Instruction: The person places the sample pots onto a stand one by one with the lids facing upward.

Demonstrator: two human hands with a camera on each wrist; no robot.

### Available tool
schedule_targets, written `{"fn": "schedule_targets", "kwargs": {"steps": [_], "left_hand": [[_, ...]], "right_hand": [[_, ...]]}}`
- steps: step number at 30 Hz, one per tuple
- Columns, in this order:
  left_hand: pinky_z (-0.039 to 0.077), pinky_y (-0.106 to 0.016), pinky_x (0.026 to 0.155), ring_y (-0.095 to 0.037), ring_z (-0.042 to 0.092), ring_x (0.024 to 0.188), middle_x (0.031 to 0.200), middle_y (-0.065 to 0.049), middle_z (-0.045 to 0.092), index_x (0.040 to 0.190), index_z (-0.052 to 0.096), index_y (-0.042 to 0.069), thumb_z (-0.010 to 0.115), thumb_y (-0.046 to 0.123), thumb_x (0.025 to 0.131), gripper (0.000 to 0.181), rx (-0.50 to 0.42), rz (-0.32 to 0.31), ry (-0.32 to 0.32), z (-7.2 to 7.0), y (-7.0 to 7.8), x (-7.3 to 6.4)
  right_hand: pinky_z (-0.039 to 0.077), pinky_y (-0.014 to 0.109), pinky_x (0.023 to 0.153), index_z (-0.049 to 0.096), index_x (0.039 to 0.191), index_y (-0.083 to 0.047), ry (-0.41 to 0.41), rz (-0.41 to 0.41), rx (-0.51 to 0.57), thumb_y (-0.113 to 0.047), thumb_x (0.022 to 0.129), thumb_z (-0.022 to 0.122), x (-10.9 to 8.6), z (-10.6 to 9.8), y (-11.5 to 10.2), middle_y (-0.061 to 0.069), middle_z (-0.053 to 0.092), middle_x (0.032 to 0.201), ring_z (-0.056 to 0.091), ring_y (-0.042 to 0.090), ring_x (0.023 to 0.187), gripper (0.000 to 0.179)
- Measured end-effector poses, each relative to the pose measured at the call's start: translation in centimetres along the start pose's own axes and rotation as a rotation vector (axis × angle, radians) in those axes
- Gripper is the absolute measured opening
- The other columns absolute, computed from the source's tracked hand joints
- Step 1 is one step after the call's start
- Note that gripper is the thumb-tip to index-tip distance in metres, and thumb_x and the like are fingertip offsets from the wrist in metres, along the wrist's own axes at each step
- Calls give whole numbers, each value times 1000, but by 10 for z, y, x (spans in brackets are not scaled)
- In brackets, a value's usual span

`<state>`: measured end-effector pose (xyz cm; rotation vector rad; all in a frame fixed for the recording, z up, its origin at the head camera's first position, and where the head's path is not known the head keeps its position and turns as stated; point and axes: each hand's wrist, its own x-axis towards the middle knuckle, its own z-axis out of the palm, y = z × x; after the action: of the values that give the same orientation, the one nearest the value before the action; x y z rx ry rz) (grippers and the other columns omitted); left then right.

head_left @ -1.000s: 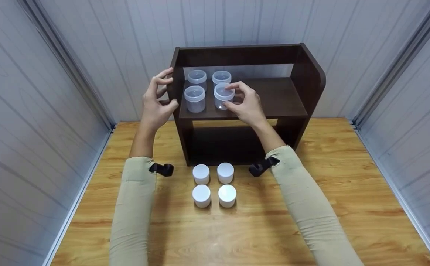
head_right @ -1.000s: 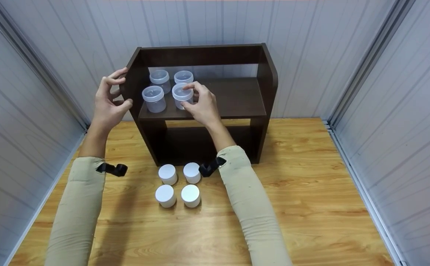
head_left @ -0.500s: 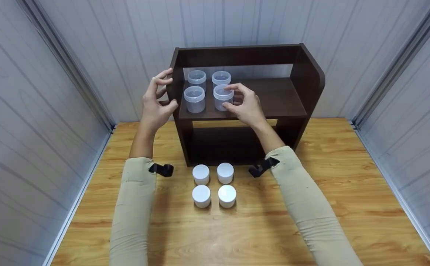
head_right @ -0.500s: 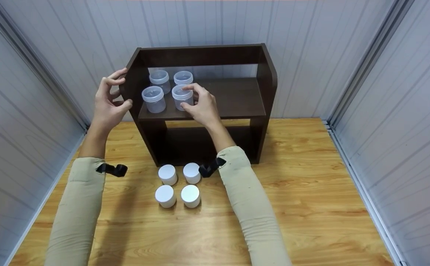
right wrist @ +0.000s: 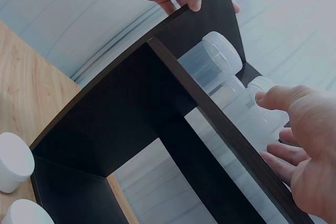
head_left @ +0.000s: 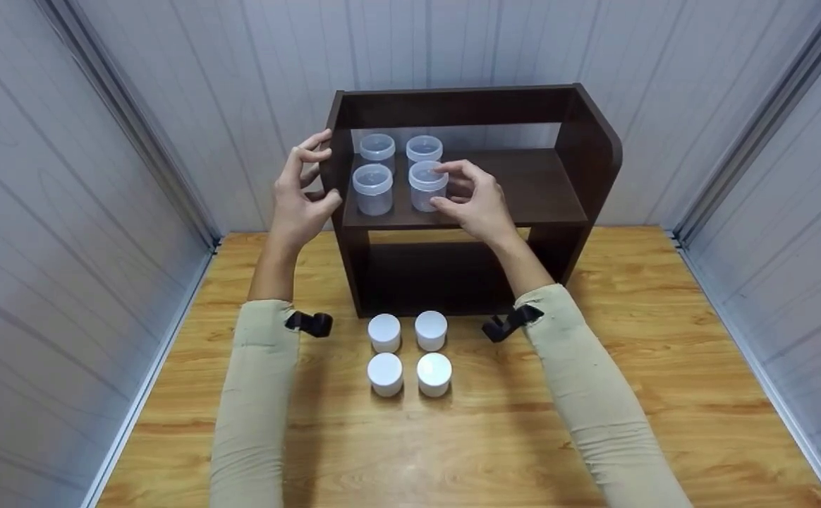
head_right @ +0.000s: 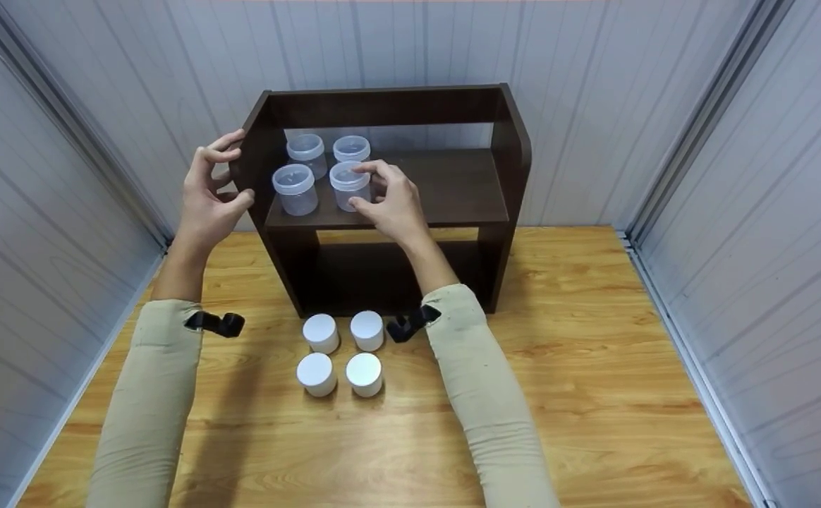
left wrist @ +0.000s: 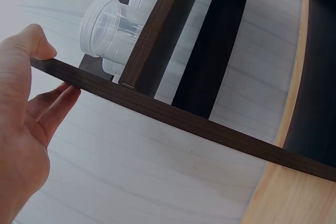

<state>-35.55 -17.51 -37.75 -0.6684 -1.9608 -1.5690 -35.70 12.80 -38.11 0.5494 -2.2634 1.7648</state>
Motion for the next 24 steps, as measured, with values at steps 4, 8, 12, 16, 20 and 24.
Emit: {"fn": "schedule_targets", "kwargs": {"steps": [4,8,12,16,20,24], "left_hand": [[64,-19,84,-36,59,156,170,-14,57,126,60,-5,60,-13,86,41,-1,-1,-5,1,1,0],[64,-20,86,-36,59,156,171,-14,56,127,59,-6,60,-13,87,41,-9,-10,-10,0,2,0],[65,-20,86,-40,61,153,172,-16,55,127,58,-7,60,-13,87,40,-13,-11,-17,0,2,0],[65,-21,86,-45,62,152,172,-17,55,127,57,-8,60,-13,87,40,-28,-7,-17,-1,2,0],[68,-29,89,-42,61,153,171,-17,55,126,58,-7,61,-12,86,40,-32,-4,-13,-2,1,0],[69,-36,94,-36,60,155,171,-16,56,127,58,-7,62,-12,87,41,-18,3,-11,-2,0,1]], "right_hand": [[57,59,120,69,142,5,2,0,13,6,93,84,-4,-7,0,25,67,156,65,43,150,51],[55,60,122,68,144,5,-13,1,25,4,94,84,-9,-14,-1,24,65,158,61,45,153,53],[54,62,123,67,147,6,-32,-3,25,2,95,84,-16,-20,-4,24,63,160,59,46,155,54],[54,62,122,66,147,8,-32,-6,47,3,95,84,-23,-24,-6,26,61,161,60,47,154,55],[56,61,121,66,146,8,-23,-3,65,4,94,84,-30,-29,-5,26,62,161,62,46,152,55],[56,60,120,67,146,7,-23,-4,51,3,96,83,-37,-34,-2,25,63,161,63,45,151,53]]}}
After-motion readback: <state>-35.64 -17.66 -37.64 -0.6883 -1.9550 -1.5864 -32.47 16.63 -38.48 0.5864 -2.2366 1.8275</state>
